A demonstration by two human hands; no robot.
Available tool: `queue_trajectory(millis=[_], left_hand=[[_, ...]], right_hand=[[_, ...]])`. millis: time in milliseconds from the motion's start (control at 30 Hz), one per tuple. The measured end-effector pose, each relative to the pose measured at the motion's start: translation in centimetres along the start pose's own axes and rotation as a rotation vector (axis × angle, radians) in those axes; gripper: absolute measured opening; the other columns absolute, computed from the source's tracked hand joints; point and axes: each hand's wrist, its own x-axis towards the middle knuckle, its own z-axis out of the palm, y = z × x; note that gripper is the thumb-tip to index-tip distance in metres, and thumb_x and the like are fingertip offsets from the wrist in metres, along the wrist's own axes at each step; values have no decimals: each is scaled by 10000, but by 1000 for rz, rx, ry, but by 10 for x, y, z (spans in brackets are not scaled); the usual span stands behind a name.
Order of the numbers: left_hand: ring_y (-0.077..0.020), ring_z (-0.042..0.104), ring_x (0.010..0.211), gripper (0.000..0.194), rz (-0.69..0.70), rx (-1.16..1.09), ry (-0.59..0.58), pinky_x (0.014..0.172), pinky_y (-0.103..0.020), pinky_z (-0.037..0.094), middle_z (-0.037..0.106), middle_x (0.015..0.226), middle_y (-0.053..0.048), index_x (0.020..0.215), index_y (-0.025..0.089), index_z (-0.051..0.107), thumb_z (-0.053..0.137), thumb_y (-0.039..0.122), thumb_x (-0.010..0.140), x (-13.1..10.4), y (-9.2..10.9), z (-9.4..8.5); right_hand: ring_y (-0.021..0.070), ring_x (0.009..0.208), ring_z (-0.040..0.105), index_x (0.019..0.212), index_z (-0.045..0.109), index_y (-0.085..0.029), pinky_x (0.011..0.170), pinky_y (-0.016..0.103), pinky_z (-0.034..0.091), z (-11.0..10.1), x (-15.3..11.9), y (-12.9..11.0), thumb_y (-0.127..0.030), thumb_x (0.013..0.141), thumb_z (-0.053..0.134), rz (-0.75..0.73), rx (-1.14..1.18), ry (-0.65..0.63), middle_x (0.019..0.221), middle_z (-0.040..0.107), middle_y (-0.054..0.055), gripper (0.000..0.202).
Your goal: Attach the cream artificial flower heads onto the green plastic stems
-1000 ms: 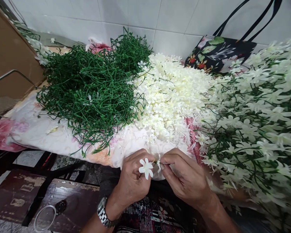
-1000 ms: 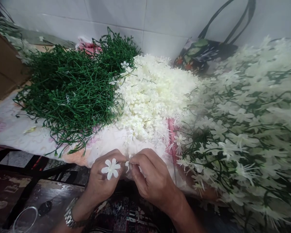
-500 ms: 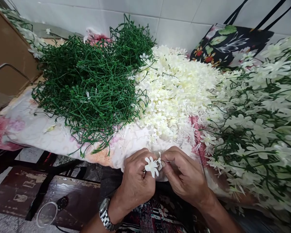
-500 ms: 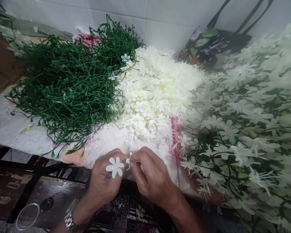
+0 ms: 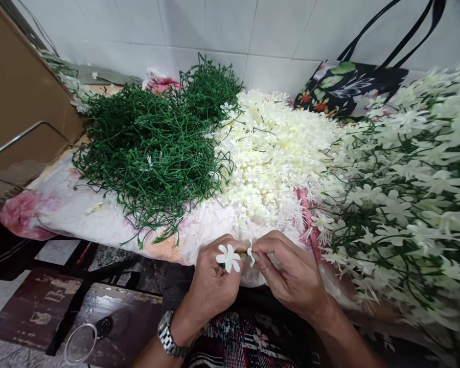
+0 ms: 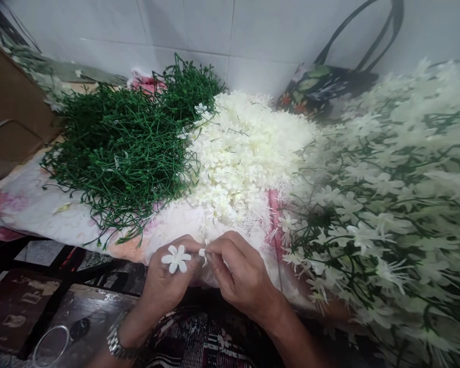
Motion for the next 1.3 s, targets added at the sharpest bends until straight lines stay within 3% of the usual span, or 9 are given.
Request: queue_trajectory(millis=[167,300,633,1300], left_hand=[[-95,396,507,186,-260,-245,-60,483,-214,322,441,544,28,578,152,536,515,229,746,5,11,-7],[-84,345,477,210,-362,-395,-80,458,-213,288,389,505,48,576,158,521,564,281,741,3,8,-7],[-96,423,522,107,-324,-477,36,504,-217,339,497,552,26,627,135,640,651,226,683,-3,3,-6],[-74,339,456,136,-337,-362,81,433,-197,274,401,478,52,530,145,553,577,190,657,5,10,-2]], right_hand=[[137,709,533,908,591,-151,616,245,488,-8,2,-5,10,817,520,-180,-113,-8,749,583,57,198],[143,704,533,922,601,-155,611,257,489,-9,3,-8,16,803,533,-201,-144,4,750,585,59,219],[98,636,539,860,566,-132,567,210,462,-5,4,-16,-58,845,506,10,35,-6,703,553,31,97],[128,640,533,869,513,-163,562,239,478,9,0,-5,-38,841,473,-47,-19,15,700,534,30,134]])
